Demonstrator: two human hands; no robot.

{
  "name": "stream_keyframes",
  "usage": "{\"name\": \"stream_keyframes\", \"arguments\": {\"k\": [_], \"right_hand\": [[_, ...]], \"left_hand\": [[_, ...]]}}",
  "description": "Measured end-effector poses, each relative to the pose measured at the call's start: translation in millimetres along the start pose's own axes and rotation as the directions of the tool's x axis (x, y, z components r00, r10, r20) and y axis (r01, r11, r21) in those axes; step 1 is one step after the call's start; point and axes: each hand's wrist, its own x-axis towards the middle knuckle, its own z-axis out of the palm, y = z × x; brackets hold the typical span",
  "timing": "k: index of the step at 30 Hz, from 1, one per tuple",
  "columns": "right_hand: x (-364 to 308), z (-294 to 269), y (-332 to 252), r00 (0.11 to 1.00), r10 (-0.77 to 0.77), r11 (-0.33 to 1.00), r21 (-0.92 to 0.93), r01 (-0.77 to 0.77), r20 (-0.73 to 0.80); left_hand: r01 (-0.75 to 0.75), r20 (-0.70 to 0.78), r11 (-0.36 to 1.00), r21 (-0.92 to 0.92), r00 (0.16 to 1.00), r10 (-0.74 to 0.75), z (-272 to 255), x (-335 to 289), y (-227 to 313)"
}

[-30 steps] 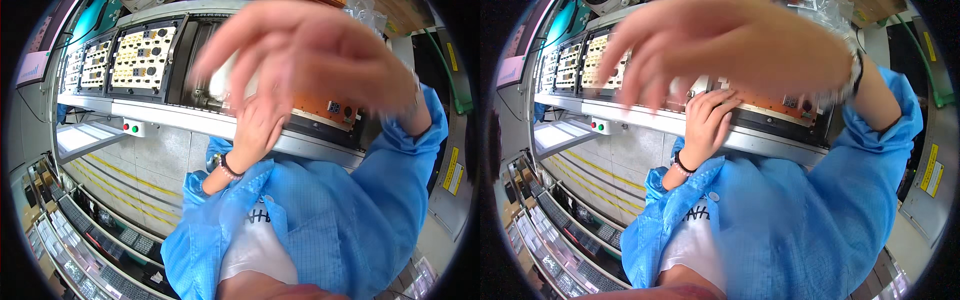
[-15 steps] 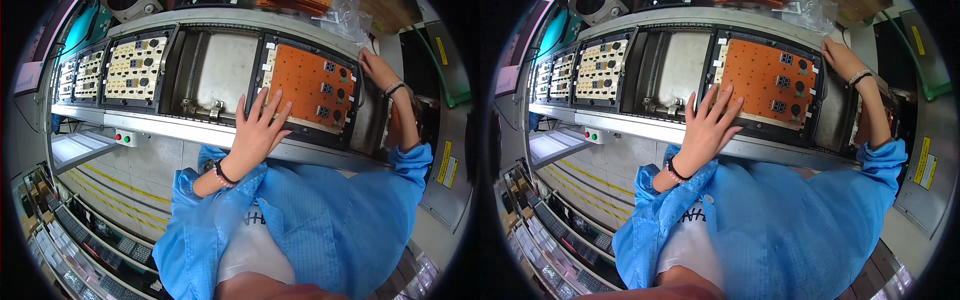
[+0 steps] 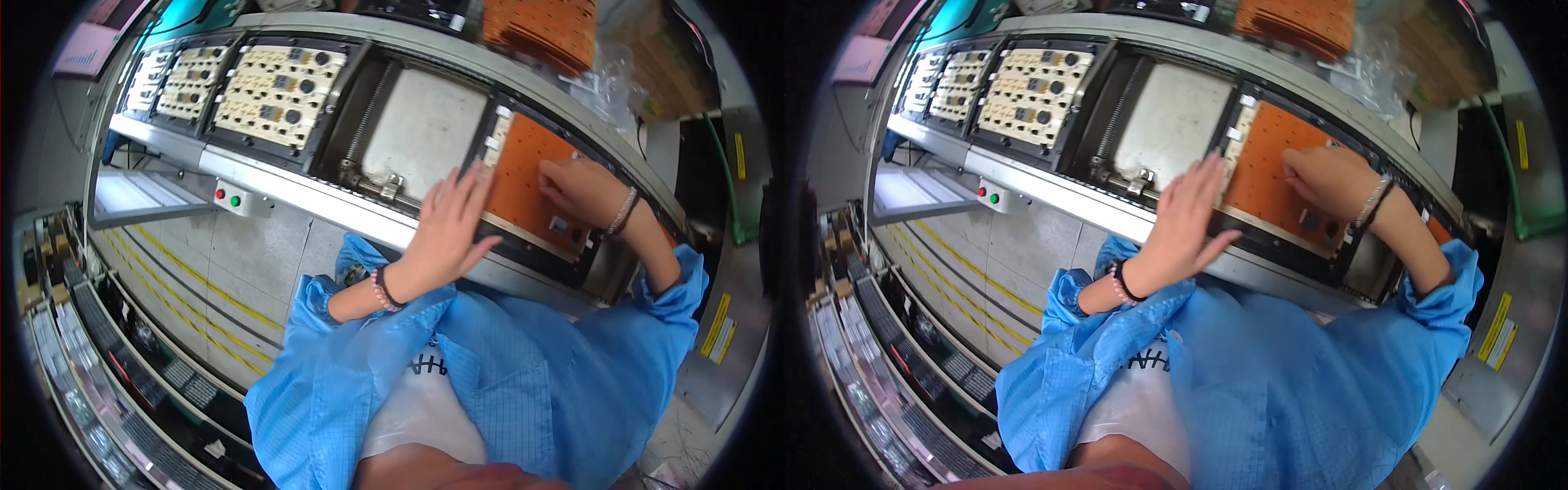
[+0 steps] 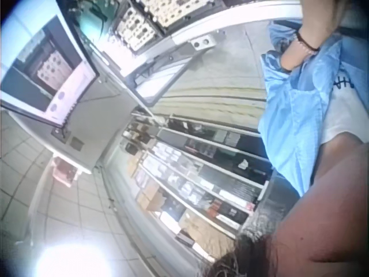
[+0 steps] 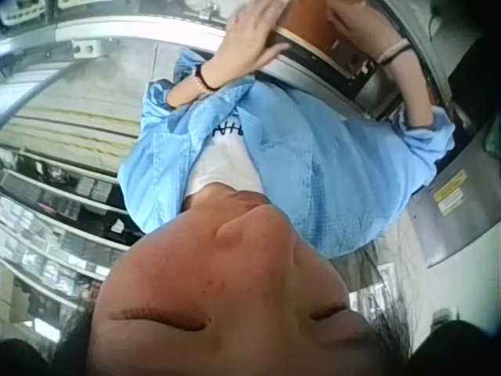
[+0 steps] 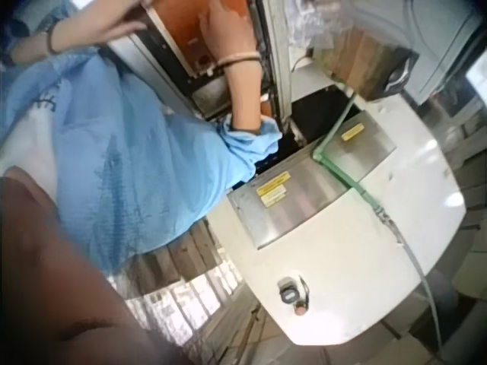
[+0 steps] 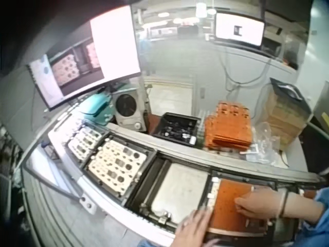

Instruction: The person inserts electronic components into circuit boards on a conveyor line by hand, places template plates over the boards, and presses the components into place.

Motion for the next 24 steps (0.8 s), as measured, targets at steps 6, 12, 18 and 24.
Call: {"name": "stream_keyframes", "arguments": {"k": [6, 12, 18, 24], "right_hand": [[80, -55, 33, 0.891, -0.176, 0.984, -0.045, 0.173, -0.418], [195, -104, 86, 0.691, -0.354, 0.774, -0.612, -0.162, -0.631], [265, -111, 34, 0.654, -0.482, 0.789, -0.614, 0.034, -0.583], [347, -105, 29, 0.957, 0.081, 0.776, -0.585, -0.237, -0.28]], "left_hand": [[-0.137, 0.134, 0.989, -0.052, 0.981, 0.143, -1, -1, 0], [-0.21, 0.013, 0.978, -0.012, 0.978, 0.21, -27, -4, -37], [0.221, -0.388, 0.898, 0.381, 0.919, -0.061, -98, -20, -102], [0.193, -0.342, 0.917, 0.349, 0.937, -0.068, -100, -27, -96]]}}
